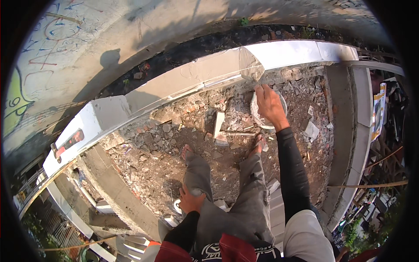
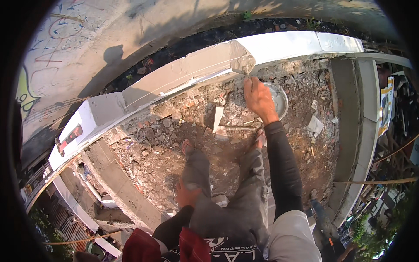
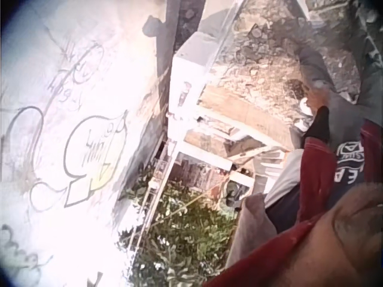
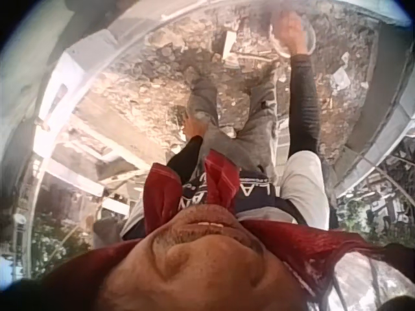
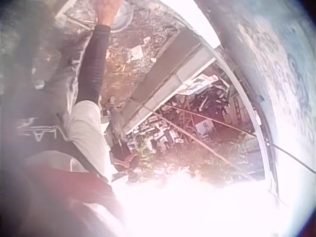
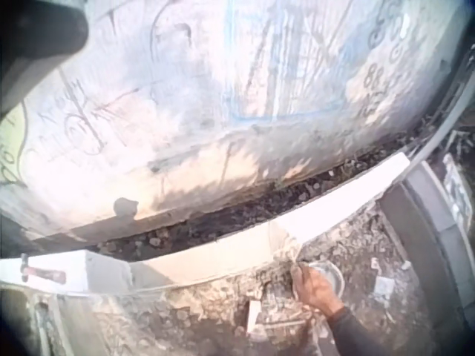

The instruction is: The person applies mortar to a wall and the side of autoclaved aerated concrete blocks using a trowel, places the blocks, and taps them into alignment with a mallet.

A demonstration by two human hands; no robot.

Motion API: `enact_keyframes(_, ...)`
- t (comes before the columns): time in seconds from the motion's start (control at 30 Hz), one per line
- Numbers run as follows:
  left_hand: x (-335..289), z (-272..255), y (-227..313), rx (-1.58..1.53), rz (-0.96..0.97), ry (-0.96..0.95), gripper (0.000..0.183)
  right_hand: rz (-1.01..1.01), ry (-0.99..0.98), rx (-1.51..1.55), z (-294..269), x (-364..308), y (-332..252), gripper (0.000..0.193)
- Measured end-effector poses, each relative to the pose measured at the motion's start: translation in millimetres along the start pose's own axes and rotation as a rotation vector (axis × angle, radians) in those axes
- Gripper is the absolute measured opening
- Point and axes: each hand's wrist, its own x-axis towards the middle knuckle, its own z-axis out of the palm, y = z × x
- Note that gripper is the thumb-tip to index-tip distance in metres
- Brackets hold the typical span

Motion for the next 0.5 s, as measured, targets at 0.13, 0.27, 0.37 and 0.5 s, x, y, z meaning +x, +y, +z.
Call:
enact_keyframes(0.13, -3.4, -8.2, 14.6, 0.072, -0.043, -0.033, 0.114, 0.296, -0.028, 0.532, -12.3, -34.5, 41.2, 0.038)
enact_keyframes(0.27, -13.0, -5.3, 37.6, 0.157, -0.009, -0.072, 0.113, 0.366, -0.044, 0.532, -18.1, -120.6, 92.4, 0.039)
enact_keyframes(0.37, -20.9, -0.3, 57.7, 0.236, -0.026, -0.135, 0.111, 0.316, 0.066, 0.329, 8.9, -169.0, 131.4, 0.037)
enact_keyframes(0.5, -38.4, 26.2, 63.1, 0.375, -0.073, -0.04, 0.11, 0.637, -0.234, 0.145, 53.6, -176.6, 180.6, 0.034)
